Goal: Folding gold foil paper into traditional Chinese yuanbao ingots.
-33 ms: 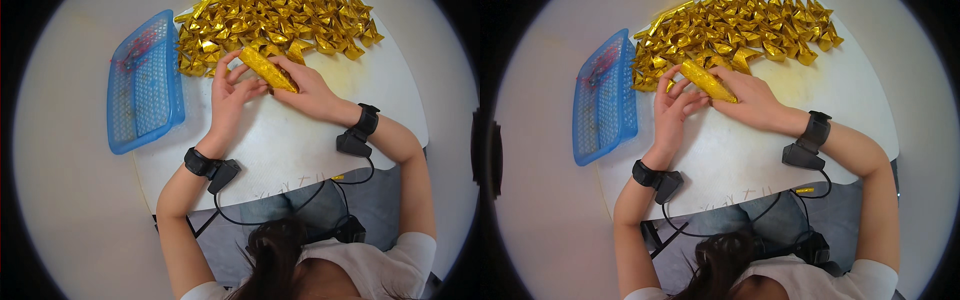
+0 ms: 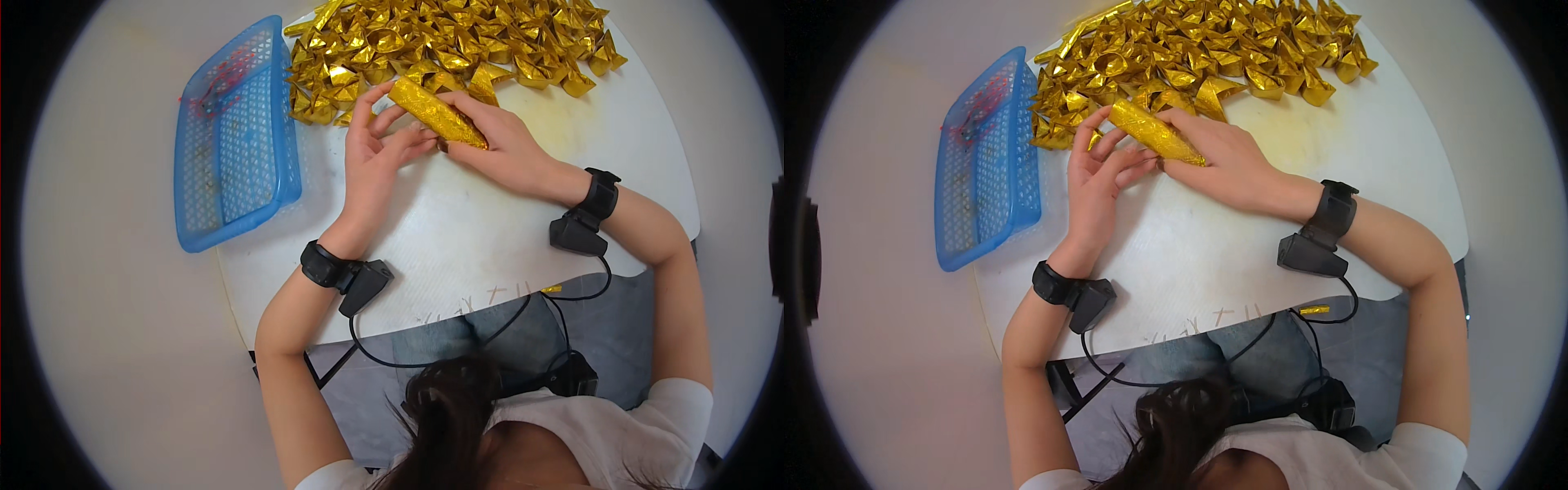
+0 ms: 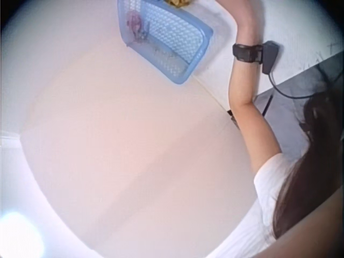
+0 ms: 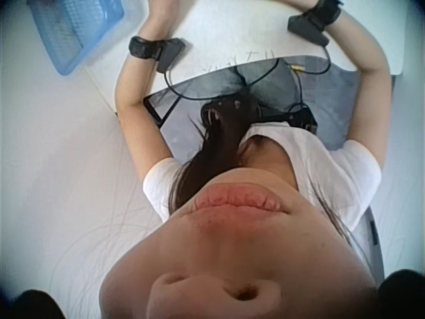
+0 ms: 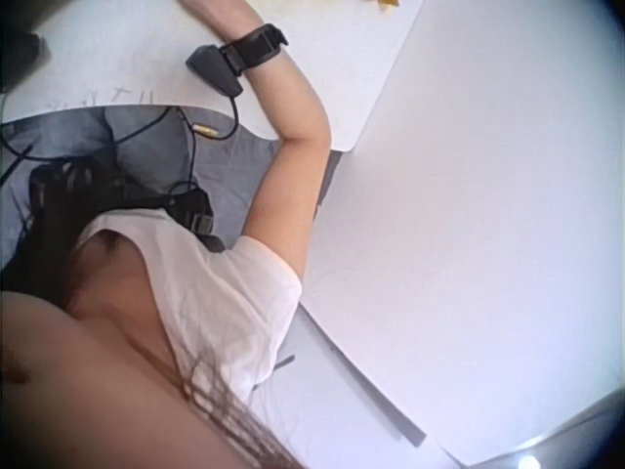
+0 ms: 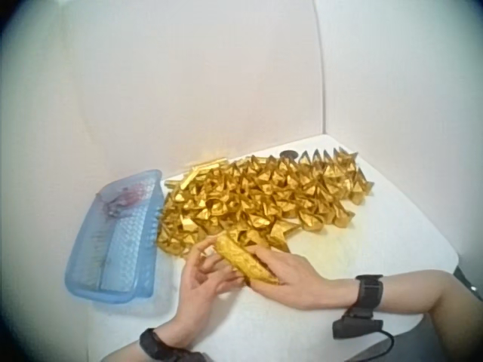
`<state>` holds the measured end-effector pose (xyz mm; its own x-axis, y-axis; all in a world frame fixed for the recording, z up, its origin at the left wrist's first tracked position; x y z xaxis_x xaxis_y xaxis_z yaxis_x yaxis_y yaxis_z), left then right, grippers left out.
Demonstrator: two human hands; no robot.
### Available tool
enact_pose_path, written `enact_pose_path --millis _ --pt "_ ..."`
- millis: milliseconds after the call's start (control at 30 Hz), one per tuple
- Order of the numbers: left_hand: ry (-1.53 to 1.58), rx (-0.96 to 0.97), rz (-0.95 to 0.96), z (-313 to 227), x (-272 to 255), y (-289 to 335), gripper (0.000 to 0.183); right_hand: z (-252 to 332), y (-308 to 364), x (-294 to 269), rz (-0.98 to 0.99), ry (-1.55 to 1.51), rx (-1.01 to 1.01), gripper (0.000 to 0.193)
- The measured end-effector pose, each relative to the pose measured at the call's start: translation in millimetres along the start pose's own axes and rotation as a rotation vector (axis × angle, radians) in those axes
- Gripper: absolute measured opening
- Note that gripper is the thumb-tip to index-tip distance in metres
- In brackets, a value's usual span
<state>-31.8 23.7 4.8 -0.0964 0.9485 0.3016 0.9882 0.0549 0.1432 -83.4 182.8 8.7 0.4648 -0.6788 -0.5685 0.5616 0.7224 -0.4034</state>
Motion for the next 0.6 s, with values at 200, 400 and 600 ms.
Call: enact_pose_path --millis 200,400,600 --pt "-0.088 -0.002 -0.005 -7.3 3.2 2.4 0.05 -2.2 -1.8 3.6 0.082 -0.102 0.076 0.045" --pt "-0.054 -0.035 0.036 -4.3 1.2 3.1 0.025 0.3 -0.7 1.3 0.174 -0.051 0.127 0.047" --pt "-0.032 -0.016 -0.024 -3.8 3.0 2.1 0.014 4.4 0.2 3.3 0.049 -0.035 -0.022 0.048"
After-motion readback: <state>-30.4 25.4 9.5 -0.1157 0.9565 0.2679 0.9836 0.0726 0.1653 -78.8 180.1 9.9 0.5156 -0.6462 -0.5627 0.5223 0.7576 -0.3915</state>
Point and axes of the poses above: each hand's wrist, its own y-axis away from the middle knuckle, its own x-axis out of the palm, z = x × y, the point moved 4 cm from there along -y, towards the middle knuckle, and after that the axes turned 11 degrees about -x, right-handed, at the moved point
